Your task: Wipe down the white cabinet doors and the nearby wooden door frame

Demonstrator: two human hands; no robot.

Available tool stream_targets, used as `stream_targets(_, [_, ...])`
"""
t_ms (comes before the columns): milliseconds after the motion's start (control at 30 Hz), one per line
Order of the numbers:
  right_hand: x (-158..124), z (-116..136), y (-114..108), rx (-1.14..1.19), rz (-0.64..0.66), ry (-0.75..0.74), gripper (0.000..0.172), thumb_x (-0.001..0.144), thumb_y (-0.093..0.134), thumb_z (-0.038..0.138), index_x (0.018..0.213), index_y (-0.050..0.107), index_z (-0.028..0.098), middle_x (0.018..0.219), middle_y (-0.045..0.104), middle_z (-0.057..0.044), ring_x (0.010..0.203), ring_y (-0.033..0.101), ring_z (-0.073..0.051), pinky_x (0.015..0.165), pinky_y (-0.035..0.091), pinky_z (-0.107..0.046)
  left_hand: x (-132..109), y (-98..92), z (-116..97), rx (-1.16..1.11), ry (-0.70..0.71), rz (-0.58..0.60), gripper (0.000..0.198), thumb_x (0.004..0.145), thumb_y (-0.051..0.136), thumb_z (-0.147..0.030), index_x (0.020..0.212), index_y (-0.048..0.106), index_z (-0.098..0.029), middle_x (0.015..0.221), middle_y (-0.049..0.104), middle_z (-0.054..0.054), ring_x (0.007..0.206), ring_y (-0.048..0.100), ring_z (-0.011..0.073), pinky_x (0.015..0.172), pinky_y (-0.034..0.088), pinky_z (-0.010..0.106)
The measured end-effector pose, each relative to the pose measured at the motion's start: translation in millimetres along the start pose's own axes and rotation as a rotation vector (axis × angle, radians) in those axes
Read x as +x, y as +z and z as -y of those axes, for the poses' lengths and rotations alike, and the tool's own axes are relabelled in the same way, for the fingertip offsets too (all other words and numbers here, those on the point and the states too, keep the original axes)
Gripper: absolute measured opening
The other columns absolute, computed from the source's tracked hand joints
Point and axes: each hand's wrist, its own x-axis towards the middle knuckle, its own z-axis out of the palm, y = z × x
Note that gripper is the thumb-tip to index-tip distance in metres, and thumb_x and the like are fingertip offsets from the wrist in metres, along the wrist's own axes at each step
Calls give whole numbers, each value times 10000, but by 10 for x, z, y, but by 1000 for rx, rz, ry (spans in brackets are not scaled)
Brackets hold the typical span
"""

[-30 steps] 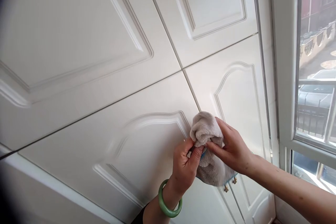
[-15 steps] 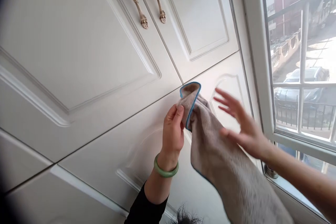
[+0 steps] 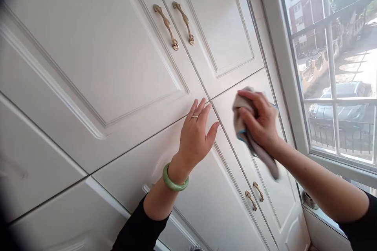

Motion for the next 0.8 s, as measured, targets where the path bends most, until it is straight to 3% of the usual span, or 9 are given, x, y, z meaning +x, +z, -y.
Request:
stream_targets(133, [71,-414,645,-176,317,-332,690,1042,641,569,1657,625,258,1515,711,-179,1508,607,-446,1343,452,-740,469,-18,77,115,89,-24,548,1181,481,-399,1679,543,-180,1846,512,192,1843,268,371,1512,289,636])
stream_targets(200, [100,-676,875,-243,329,-423,636,1064,596,567,1621,658,265,1499,701,-180,1538,567,-457,1380,376,-779,789,-41,203,121,112,-42,563,1192,457,-415,1701,516,-183,1850,501,192,1842,269,376,1518,258,637])
stream_targets(267, [178,-914,952,-283,290,-477,576,1071,573,527,1569,699,266,1472,692,-178,1514,569,-454,1362,382,-787,1115,-65,374,112,118,-60,583,1201,452,-467,1706,498,-180,1841,499,202,1834,288,391,1513,235,661])
stream_targets(367, [387,-1216,822,-328,230,-461,567,1052,579,472,1558,705,249,1465,677,-185,1471,580,-444,1312,436,-775,1562,-108,628,92,119,-101,622,1197,484,-573,1689,508,-193,1820,510,207,1825,307,404,1501,235,675])
stream_targets(467, [656,-1469,569,-406,167,-327,594,1036,574,478,1563,686,227,1506,665,-192,1468,582,-449,1305,434,-768,1962,-182,776,99,98,-169,653,1188,507,-655,1682,520,-228,1819,507,189,1822,313,415,1487,263,657])
stream_targets(567, [875,-1617,328,-410,105,-161,588,1029,557,474,1547,672,220,1545,668,-190,1472,601,-439,1305,458,-719,2310,-253,808,173,69,-182,669,1239,398,-577,1747,398,-141,1804,493,209,1797,357,417,1439,311,656])
stream_targets(633, [920,-1616,192,-329,-3,-4,549,1051,517,449,1534,658,228,1510,697,-180,1438,644,-401,1271,515,-658,2473,-269,802,231,74,-158,667,1239,425,-474,1779,303,-103,1795,488,216,1741,462,396,1410,372,605])
stream_targets(700, [856,-1538,85,-220,-165,152,507,1084,470,441,1515,644,239,1442,730,-161,1374,693,-363,1221,566,-614,2565,-262,797,259,63,-140,697,1216,510,-452,1793,263,-148,1738,551,199,1644,591,391,1401,406,594])
stream_targets(800, [610,-1344,8,-139,-246,153,501,1077,528,458,1522,623,249,1467,735,-145,1373,713,-348,1211,585,-588,2630,-254,792,270,5,-148,684,1222,453,-533,1782,280,-180,1502,696,153,1587,632,444,1397,354,720])
